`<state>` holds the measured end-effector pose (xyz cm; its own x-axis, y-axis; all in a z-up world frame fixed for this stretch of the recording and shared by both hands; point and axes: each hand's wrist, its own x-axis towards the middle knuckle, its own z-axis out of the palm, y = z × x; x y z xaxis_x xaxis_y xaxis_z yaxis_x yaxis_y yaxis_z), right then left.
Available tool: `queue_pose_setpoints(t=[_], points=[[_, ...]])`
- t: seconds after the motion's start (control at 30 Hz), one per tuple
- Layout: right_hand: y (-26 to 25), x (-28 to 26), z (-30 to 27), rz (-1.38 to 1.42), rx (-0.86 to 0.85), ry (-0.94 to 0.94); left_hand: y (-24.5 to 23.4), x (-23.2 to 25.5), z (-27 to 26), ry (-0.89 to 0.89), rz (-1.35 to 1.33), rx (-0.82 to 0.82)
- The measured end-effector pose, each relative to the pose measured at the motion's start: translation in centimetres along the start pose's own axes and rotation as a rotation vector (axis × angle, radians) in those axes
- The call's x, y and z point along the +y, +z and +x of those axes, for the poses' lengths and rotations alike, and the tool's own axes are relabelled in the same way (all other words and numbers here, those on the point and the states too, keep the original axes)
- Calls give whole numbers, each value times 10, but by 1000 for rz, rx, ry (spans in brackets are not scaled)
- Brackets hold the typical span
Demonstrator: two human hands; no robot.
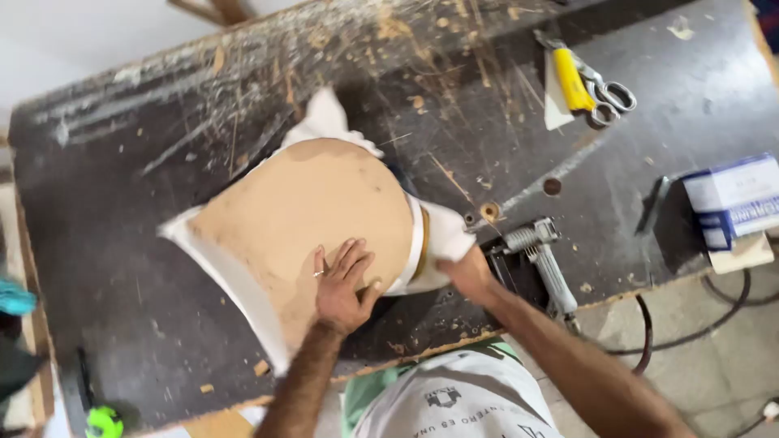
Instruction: Stapling material to a wooden furniture component and trimming the excess with a utility knife
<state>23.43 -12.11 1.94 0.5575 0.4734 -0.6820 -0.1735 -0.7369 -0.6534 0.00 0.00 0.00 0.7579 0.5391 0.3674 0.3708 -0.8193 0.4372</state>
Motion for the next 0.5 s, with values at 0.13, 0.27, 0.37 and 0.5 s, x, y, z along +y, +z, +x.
queue_pose_setpoints(t=[0.13,0.27,0.37,0.5], points=[[25,95,-27,458,-367,234,20,3,-4,-172,137,55],[35,106,-27,404,-318,402,28,22,12,-260,260,-21],[11,121,-44,86,-324,302,33,25,17,-320,329,-233],[0,57,-84,-386,-363,407,31,22,18,-349,308,-302]])
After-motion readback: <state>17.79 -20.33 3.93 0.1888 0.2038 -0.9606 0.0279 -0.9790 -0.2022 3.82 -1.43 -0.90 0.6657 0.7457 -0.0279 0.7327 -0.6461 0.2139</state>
